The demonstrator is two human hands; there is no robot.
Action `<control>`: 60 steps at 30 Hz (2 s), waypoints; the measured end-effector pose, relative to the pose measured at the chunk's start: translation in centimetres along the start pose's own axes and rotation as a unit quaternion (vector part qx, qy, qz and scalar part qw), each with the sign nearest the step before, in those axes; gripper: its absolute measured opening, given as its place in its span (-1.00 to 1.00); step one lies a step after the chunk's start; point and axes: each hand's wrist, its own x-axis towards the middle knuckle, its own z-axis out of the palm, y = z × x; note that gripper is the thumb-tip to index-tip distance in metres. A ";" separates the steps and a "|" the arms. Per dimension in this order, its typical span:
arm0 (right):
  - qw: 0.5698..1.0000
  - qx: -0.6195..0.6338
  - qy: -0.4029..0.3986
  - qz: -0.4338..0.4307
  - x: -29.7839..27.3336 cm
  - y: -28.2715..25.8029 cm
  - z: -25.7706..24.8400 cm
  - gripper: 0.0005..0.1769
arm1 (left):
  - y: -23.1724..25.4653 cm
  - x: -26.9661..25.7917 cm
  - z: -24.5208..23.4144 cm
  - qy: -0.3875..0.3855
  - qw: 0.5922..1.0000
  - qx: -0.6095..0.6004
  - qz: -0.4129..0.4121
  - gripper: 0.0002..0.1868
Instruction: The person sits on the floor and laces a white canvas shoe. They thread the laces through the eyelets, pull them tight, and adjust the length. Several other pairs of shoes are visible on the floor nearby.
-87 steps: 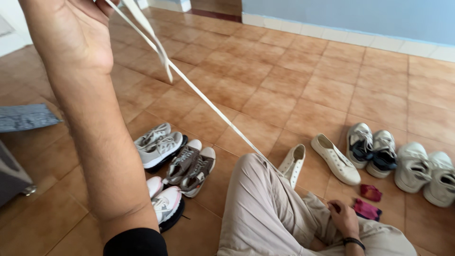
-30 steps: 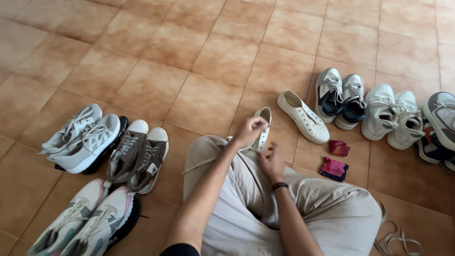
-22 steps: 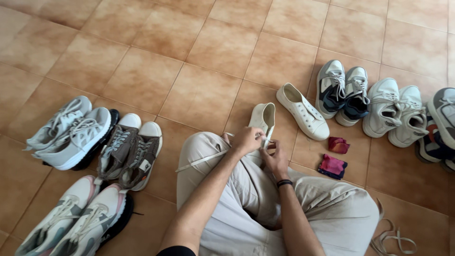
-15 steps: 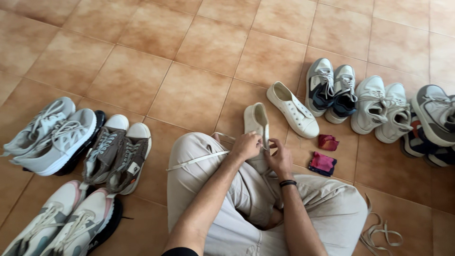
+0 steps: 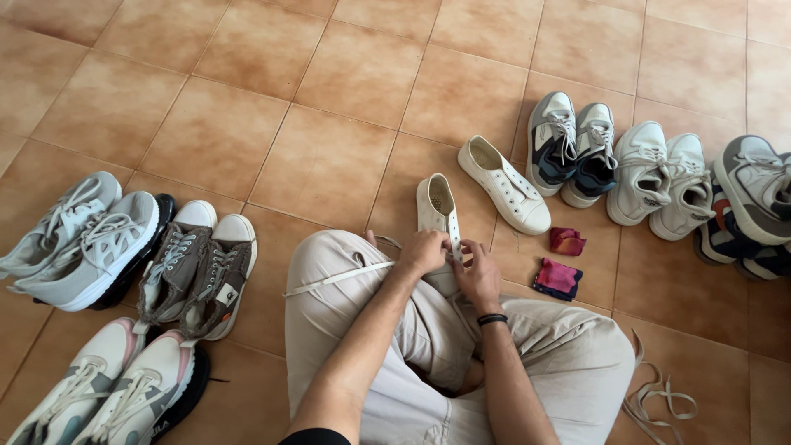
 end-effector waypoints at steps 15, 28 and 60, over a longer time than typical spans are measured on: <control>0.977 0.182 -0.093 0.065 0.9 4.5 1.6 -0.34 | 1.9 -0.7 -0.6 0.004 0.993 0.093 0.073 -0.88; 0.970 0.207 -0.103 0.071 0.8 5.8 3.1 -0.15 | 3.3 -0.1 -0.9 0.033 0.974 0.181 0.130 -0.59; 0.993 0.088 0.077 0.015 1.3 -0.1 0.0 -0.68 | 3.3 -0.1 -0.9 0.140 0.986 0.054 0.077 -0.92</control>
